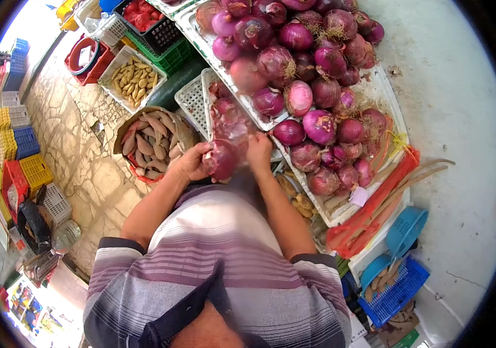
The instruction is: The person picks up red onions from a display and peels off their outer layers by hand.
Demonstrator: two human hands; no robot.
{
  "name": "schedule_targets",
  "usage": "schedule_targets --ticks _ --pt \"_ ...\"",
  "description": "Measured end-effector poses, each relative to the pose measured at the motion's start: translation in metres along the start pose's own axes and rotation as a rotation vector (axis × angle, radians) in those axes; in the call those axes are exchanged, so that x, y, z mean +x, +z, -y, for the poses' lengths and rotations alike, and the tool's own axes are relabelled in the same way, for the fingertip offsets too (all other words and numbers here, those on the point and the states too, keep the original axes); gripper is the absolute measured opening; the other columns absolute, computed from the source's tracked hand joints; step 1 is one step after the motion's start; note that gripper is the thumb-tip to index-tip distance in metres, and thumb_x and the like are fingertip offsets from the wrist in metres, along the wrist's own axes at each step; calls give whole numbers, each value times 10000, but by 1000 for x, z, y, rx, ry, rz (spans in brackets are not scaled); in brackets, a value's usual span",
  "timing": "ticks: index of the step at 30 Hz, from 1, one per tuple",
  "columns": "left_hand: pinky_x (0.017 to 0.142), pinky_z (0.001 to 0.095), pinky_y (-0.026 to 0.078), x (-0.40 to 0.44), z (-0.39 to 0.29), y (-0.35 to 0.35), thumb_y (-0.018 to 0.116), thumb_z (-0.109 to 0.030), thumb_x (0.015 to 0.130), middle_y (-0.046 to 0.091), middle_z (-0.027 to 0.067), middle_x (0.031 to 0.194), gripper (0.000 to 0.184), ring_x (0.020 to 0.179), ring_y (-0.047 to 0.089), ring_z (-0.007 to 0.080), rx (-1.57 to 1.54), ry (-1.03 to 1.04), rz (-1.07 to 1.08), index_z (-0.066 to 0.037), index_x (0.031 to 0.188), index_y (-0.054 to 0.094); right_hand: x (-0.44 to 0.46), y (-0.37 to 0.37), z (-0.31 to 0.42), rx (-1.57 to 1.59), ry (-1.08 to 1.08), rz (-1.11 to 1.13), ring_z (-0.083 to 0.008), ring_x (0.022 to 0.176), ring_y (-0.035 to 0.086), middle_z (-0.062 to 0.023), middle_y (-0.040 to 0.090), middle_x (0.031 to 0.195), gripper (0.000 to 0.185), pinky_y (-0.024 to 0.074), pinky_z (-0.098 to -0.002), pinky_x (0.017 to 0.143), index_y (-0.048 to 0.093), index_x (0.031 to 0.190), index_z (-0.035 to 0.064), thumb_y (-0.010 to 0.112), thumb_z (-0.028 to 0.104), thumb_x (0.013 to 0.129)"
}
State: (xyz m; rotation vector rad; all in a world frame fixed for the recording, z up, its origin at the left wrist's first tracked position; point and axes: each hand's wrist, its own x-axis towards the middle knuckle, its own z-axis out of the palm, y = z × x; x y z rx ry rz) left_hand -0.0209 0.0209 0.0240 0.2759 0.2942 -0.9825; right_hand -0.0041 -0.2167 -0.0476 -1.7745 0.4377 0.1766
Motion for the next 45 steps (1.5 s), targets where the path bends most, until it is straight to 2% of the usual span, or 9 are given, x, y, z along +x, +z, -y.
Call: schedule_targets --ticks 8,11,14,21,27,30,36,42,45 --pt "914 532 523 13 3 23 661 -231 927 558 79 1344 563 1159 585 262 221 159 -178 -184 1441 436 -34 -12 52 388 320 78 -142 808 611 -32 661 975 412 504 -286 675 535 1351 -30 556 156 984" --pt "907 513 539 22 5 13 640 -208 956 539 88 1387 585 1196 575 275 284 222 -184 -165 1483 389 -48 -18 64 496 180 202 -156 1084 616 -85 625 1256 506 529 -271 884 446 1442 -7 589 142 981" --pt "935 450 536 22 4 31 616 -184 986 543 88 1381 586 1202 572 259 298 268 -225 -134 1509 356 -68 -8 104 320 61 253 -167 1120 597 -99 602 1301 564 515 -278 921 420 1475 3 622 142 967" --pt "1014 314 473 35 10 26 609 -174 1003 569 81 1331 600 1184 569 185 487 399 -298 -62 1521 330 -64 -1 115 -458 -419 -25 -172 908 646 -151 697 1058 397 527 -322 834 618 1256 -53 674 173 934" --pt "940 347 528 34 7 25 633 -225 986 581 75 1298 592 1156 585 184 259 357 -408 -75 1496 373 -51 -10 110 -353 -126 -10 -214 867 668 -149 706 985 273 525 -324 790 662 1128 -29 688 146 920" --pt "850 385 575 26 1 40 644 -241 977 594 64 1274 572 1132 602 183 241 342 -354 -97 1473 397 -48 -2 104 -106 -312 -40 -215 855 666 -138 697 953 213 521 -323 779 671 1099 -7 683 113 923" --pt "838 384 581 33 6 34 654 -221 972 601 64 1263 566 1100 621 187 277 361 -395 -99 1466 407 -46 4 109 -398 -658 -76 -131 857 622 -101 693 976 144 510 -289 788 653 1044 -17 640 110 977" --pt "925 314 529 36 8 25 697 -146 935 595 92 1261 618 1102 609 185 398 446 -354 -36 1465 399 -42 -10 84 -123 -39 -10 -222 993 651 -165 673 1115 179 505 -339 890 654 1040 -22 650 139 962" --pt "931 328 529 34 6 30 718 -146 916 591 100 1256 640 1108 603 186 443 443 -338 -17 1457 402 -50 0 84 275 -152 -16 -192 994 640 -139 678 1081 201 502 -326 891 640 1063 -21 651 158 973"
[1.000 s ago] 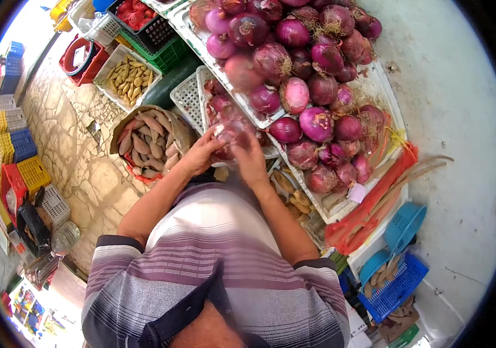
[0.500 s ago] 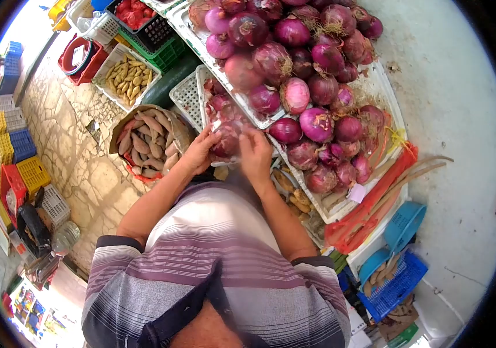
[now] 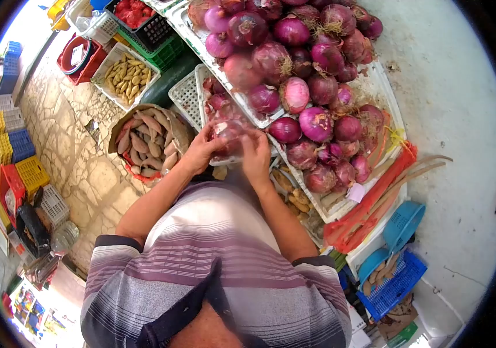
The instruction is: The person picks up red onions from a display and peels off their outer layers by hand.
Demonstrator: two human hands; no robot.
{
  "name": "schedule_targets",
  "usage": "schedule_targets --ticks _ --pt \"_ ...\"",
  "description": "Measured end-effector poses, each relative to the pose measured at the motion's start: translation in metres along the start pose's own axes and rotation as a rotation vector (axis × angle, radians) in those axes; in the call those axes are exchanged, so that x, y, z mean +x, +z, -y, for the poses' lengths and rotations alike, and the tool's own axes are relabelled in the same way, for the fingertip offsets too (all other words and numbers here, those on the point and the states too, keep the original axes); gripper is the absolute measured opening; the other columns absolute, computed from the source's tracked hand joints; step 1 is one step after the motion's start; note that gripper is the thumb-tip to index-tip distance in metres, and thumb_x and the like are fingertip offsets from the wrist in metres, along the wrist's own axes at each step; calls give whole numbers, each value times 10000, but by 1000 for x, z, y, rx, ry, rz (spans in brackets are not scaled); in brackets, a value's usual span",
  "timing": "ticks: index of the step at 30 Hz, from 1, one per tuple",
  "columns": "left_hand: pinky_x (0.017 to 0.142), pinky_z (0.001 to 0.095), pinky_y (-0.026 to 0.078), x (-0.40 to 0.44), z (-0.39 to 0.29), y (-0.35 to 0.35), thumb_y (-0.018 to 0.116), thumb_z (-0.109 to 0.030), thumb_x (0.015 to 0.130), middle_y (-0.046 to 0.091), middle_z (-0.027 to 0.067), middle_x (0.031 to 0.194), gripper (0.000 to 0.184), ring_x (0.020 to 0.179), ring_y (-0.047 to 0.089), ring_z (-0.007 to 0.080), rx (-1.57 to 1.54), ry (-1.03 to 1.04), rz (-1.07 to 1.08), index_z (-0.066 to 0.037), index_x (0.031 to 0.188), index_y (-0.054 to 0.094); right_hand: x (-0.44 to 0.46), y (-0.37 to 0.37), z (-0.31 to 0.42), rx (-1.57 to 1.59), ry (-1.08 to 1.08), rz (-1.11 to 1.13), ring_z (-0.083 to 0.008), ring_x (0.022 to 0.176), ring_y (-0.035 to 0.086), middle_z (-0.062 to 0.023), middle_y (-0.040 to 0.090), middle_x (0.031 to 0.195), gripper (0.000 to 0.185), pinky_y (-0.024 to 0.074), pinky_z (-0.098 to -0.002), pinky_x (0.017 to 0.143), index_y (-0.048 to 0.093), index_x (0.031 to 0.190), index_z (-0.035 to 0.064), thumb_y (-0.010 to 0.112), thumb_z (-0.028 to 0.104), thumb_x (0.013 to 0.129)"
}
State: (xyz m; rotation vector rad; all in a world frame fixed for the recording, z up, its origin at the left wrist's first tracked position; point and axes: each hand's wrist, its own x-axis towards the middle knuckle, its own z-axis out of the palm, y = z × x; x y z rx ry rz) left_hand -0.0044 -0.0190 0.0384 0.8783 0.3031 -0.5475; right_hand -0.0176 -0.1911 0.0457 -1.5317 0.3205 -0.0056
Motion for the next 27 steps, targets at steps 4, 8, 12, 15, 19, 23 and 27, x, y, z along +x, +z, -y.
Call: schedule_targets --ticks 4,8,12,15,19,23,27 --pt "933 331 530 1 -1 7 749 -150 889 589 117 1248 675 1094 607 192 93 45 -5 8 1445 401 -6 3 11 -136 31 -3 -189 1000 628 -116 663 1114 198 500 -315 893 622 1079 -18 659 146 974" --pt "925 336 537 5 6 2 763 -155 875 592 129 1246 687 1074 625 200 38 12 -65 20 1432 402 -2 1 7 -412 -201 14 -189 1017 604 -129 646 1096 143 490 -328 889 613 1022 -19 659 105 969" --pt "913 342 546 6 5 0 761 -163 876 596 129 1246 681 1060 639 210 -3 -8 -67 31 1425 406 -4 6 23 -586 -387 56 -226 1026 583 -181 620 1105 148 469 -365 879 615 943 -16 688 113 931" --pt "853 324 569 7 10 -8 720 -144 918 658 97 1227 564 1001 669 185 -79 -40 -58 -40 1405 456 -4 6 21 -659 -440 15 -210 928 599 -168 642 1012 160 479 -357 802 612 927 -12 691 127 928" --pt "915 402 573 6 14 -11 697 -174 924 637 108 1257 566 1108 648 220 -188 -61 -75 -45 1415 445 -6 -5 8 -592 -13 -9 -306 900 645 -184 670 964 180 501 -394 839 638 939 -11 690 160 920" --pt "948 483 554 -7 -11 2 713 -232 896 585 99 1325 632 1170 621 262 -265 -76 -80 -81 1440 429 -6 -21 -29 -498 105 -43 -295 877 673 -189 706 958 234 518 -384 828 669 1048 -31 657 182 952" --pt "972 550 537 -8 -10 1 717 -223 898 589 71 1343 636 1229 603 282 -295 -60 -69 -139 1456 424 -8 -17 -30 -445 63 -73 -266 910 679 -174 725 1027 268 522 -360 847 668 1153 -37 595 162 990"
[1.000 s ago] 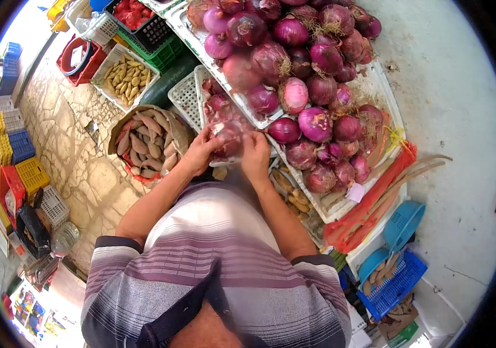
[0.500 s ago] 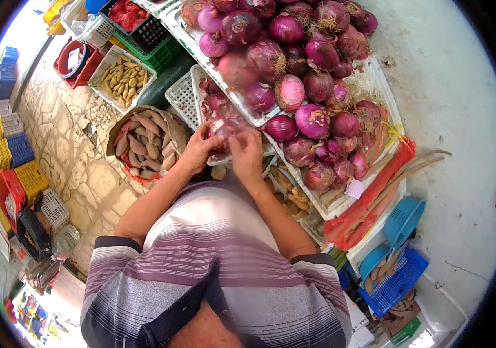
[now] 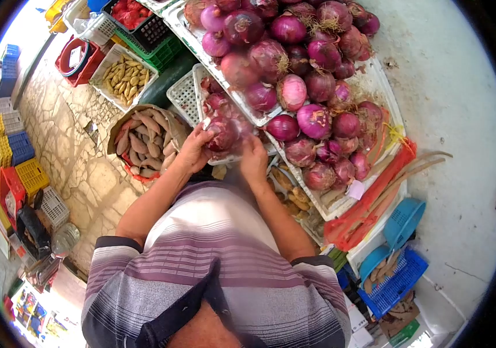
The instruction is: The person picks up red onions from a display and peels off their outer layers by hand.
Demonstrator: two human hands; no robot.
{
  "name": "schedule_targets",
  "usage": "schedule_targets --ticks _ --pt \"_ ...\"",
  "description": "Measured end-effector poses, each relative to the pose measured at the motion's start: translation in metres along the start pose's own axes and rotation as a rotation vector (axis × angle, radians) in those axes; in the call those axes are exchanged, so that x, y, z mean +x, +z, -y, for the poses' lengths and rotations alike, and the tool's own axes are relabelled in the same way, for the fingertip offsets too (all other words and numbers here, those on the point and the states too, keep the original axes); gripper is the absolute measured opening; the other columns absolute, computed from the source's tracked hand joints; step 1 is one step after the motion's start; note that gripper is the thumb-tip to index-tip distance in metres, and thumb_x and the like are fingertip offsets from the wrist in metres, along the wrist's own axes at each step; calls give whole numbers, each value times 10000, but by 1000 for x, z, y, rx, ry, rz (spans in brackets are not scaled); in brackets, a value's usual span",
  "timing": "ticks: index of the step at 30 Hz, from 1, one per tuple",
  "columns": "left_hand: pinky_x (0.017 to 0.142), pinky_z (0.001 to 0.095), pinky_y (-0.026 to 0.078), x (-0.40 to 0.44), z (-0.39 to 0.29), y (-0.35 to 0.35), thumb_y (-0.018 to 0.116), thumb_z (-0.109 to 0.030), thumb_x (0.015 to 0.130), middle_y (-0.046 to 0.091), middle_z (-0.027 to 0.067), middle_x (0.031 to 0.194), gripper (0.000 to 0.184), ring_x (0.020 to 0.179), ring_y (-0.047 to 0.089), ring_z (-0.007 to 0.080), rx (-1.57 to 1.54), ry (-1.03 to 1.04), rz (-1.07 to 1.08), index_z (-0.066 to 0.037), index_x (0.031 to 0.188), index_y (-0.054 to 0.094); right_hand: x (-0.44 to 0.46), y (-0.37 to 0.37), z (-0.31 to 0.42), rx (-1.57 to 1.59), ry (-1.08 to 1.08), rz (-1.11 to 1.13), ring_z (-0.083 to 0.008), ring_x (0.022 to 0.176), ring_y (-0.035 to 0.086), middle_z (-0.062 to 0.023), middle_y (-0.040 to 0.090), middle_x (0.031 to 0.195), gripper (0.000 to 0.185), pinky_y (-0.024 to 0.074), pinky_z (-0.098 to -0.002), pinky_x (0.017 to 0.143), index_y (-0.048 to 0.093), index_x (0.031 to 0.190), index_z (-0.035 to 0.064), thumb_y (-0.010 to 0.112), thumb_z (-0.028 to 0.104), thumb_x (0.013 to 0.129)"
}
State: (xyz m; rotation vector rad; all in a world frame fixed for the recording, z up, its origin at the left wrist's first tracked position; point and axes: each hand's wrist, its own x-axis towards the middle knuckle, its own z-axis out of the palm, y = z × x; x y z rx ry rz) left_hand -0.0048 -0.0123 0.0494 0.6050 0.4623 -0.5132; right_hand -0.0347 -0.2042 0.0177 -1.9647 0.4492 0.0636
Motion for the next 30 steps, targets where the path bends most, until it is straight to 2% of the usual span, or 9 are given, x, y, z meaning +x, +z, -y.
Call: schedule_targets --ticks 3,6,9,12,15,18,21,24,30 --pt "966 562 538 1 1 1 713 -223 908 584 69 1358 635 1230 600 280 -8 -17 50 -135 1461 413 -2 -4 21 8 -91 -35 -206 896 664 -144 724 997 246 519 -329 829 661 1151 -43 564 126 1001" --pt "963 591 530 2 1 1 698 -226 923 574 75 1376 622 1234 597 287 -26 -34 89 -140 1465 406 6 -7 21 137 61 -8 -158 898 645 -106 717 969 239 514 -300 817 661 1151 -45 563 110 997" --pt "968 613 518 -1 -3 7 684 -231 934 580 76 1368 599 1234 596 298 -84 -63 92 -143 1461 412 9 -4 0 270 32 -18 -141 889 638 -82 704 984 227 510 -278 808 661 1154 -37 572 89 988" --pt "978 627 527 3 2 0 647 -219 966 534 92 1437 571 1275 578 335 -108 -72 85 -150 1477 402 7 -2 -8 411 91 90 -86 811 587 -49 660 988 240 480 -237 710 633 1208 -25 580 53 988" --pt "985 611 529 7 6 -6 647 -211 969 536 81 1435 565 1261 588 322 -148 -90 108 -160 1476 403 3 -5 6 250 103 106 -97 844 606 -48 661 1044 327 507 -243 747 600 1287 -25 605 61 972" --pt "933 608 543 4 5 1 660 -224 950 551 96 1375 583 1236 581 319 -87 -69 100 -169 1464 389 -1 -2 32 510 157 219 -118 946 617 -72 648 1148 462 522 -255 833 511 1397 -27 625 95 966" --pt "947 590 547 3 8 4 649 -220 960 563 98 1326 595 1213 588 315 -24 -36 106 -162 1480 365 -4 4 51 527 97 349 -194 1196 570 -128 581 1346 492 465 -313 1037 448 1439 -20 574 53 969" --pt "954 580 550 -2 9 9 623 -193 979 568 94 1292 601 1167 607 300 41 -42 101 -161 1503 331 -4 1 70 598 167 375 -196 1197 567 -127 581 1330 508 458 -322 1046 421 1451 -18 570 67 973" --pt "946 563 559 -5 4 13 591 -163 1003 558 101 1293 590 1133 606 262 126 -74 112 -156 1517 300 -2 1 61 515 85 363 -199 1194 563 -111 584 1306 464 464 -330 1035 429 1438 2 534 91 994"
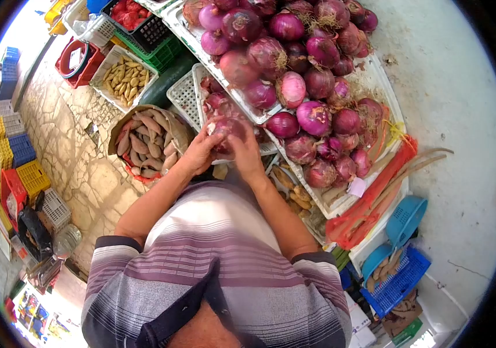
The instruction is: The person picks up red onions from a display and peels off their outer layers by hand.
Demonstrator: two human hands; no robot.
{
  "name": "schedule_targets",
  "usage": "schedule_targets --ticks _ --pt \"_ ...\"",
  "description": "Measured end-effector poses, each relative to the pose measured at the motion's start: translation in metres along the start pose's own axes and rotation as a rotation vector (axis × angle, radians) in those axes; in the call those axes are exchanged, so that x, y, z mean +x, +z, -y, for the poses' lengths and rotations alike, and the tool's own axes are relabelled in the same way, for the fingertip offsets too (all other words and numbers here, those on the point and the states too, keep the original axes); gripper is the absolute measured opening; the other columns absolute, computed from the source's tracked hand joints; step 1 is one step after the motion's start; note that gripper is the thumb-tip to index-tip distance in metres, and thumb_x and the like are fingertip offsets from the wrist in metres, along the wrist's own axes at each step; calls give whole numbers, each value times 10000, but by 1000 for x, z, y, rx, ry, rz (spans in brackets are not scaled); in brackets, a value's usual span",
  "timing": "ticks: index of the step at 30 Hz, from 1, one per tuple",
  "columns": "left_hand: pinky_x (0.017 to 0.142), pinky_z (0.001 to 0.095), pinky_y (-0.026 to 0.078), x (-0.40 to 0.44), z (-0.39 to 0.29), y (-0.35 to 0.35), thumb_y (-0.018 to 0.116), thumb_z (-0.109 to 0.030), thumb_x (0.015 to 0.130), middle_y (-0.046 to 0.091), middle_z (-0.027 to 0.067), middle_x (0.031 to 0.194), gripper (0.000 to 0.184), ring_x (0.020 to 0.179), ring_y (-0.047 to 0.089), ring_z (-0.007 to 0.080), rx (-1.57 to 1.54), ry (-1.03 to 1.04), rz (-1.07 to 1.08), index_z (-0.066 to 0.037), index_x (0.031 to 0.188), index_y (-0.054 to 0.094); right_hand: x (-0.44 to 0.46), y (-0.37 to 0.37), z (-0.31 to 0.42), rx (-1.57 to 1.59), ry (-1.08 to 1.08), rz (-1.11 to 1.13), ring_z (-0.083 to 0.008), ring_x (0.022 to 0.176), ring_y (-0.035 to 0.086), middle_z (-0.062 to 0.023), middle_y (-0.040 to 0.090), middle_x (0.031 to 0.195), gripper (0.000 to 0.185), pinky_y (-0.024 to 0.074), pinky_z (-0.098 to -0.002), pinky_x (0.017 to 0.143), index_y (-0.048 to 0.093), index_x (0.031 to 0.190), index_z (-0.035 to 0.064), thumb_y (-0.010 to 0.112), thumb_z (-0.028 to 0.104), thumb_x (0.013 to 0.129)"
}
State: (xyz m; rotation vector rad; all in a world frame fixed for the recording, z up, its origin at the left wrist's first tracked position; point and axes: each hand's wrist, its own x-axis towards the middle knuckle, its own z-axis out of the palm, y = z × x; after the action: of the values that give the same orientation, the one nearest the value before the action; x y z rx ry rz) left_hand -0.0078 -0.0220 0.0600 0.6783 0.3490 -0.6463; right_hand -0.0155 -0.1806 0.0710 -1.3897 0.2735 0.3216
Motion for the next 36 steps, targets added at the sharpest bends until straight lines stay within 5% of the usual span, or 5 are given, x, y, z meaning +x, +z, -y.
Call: schedule_targets --ticks 9,13,15,27,36 --pt "905 323 529 14 22 -13 610 -134 993 598 109 1229 569 1099 601 179 320 216 -26 -112 1495 342 0 11 9 160 90 -64 -192 1103 600 -94 598 1226 365 510 -313 954 458 1374 27 460 157 1034" --pt "927 313 516 3 10 7 597 -84 983 591 122 1251 548 1096 595 173 271 204 -41 -89 1478 362 14 -4 -32 -199 -120 -97 -191 1059 621 -106 611 1192 355 526 -306 898 476 1343 11 439 169 1028" --pt "924 322 521 3 13 3 589 -66 980 587 128 1261 545 1104 593 176 380 261 -40 -86 1475 361 14 6 -22 240 65 -136 -193 1041 624 -116 614 1178 352 525 -306 885 489 1325 2 434 172 1022" --pt "965 285 490 4 17 -4 622 -123 990 582 96 1289 583 1096 601 141 582 335 -84 -93 1505 351 20 7 -23 454 164 -197 -189 1082 599 -106 595 1221 274 485 -331 968 528 1257 32 456 138 1015" --pt "855 269 530 10 7 2 622 -56 970 666 83 1113 497 991 639 134 79 174 -28 -63 1441 463 17 7 -21 58 -106 -167 -147 1084 552 -83 585 1210 276 457 -292 979 530 1281 -1 468 108 1035"
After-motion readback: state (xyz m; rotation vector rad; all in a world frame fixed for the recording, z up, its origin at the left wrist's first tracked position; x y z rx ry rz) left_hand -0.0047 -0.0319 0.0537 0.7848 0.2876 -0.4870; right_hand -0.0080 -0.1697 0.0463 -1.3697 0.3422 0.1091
